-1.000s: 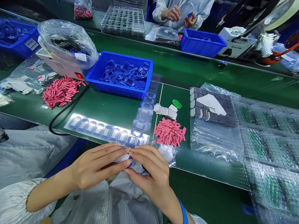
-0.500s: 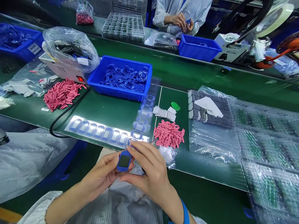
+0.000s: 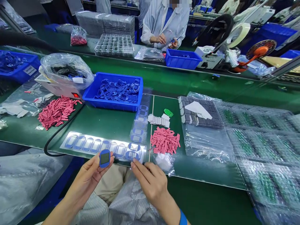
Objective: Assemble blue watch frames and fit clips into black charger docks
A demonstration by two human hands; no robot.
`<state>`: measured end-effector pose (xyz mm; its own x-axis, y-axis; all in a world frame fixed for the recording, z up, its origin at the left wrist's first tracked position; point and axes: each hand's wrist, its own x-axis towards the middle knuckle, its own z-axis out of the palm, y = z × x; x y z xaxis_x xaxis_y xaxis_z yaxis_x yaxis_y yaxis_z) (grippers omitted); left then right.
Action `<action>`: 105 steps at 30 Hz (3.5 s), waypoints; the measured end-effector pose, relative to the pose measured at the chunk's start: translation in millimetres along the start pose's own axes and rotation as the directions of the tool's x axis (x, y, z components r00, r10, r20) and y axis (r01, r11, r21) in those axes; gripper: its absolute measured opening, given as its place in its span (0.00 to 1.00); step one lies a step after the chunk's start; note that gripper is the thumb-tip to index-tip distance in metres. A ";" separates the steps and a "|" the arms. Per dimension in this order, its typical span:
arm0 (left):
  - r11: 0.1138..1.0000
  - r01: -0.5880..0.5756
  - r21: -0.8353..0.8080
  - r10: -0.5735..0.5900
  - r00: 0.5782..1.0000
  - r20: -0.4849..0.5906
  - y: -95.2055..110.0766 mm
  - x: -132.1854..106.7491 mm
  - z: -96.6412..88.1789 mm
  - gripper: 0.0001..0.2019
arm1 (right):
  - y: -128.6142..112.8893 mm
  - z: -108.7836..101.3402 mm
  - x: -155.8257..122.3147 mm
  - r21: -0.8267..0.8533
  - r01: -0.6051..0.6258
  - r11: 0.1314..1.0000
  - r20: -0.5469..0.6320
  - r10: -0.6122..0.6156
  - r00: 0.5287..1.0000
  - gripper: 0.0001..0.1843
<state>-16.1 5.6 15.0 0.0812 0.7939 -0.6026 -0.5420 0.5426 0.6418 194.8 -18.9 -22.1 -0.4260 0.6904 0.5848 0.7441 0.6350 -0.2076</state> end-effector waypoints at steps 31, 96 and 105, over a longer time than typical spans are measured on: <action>0.974 -0.160 0.162 0.141 0.982 0.125 3.3 40.2 67.5 0.17 | 16.6 1.7 42.6 -0.123 -0.080 0.989 -0.124 0.065 0.990 0.11; 0.930 -0.248 -0.271 0.137 0.918 -0.372 58.1 -45.6 -290.7 0.13 | -251.8 273.2 119.6 0.186 -0.528 -0.829 0.848 -0.136 0.512 0.18; 0.900 -0.396 -0.180 0.260 0.822 -0.507 82.1 -84.3 -314.4 0.20 | -272.7 258.8 123.6 0.128 -0.661 -0.739 0.775 -0.342 0.532 0.23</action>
<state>-330.3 -103.0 -30.7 -0.4982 0.6545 -0.5687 -0.6708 0.1247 0.7311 -193.9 -17.1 -96.2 -0.8797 0.4188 -0.2254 -0.3343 -0.8815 -0.3334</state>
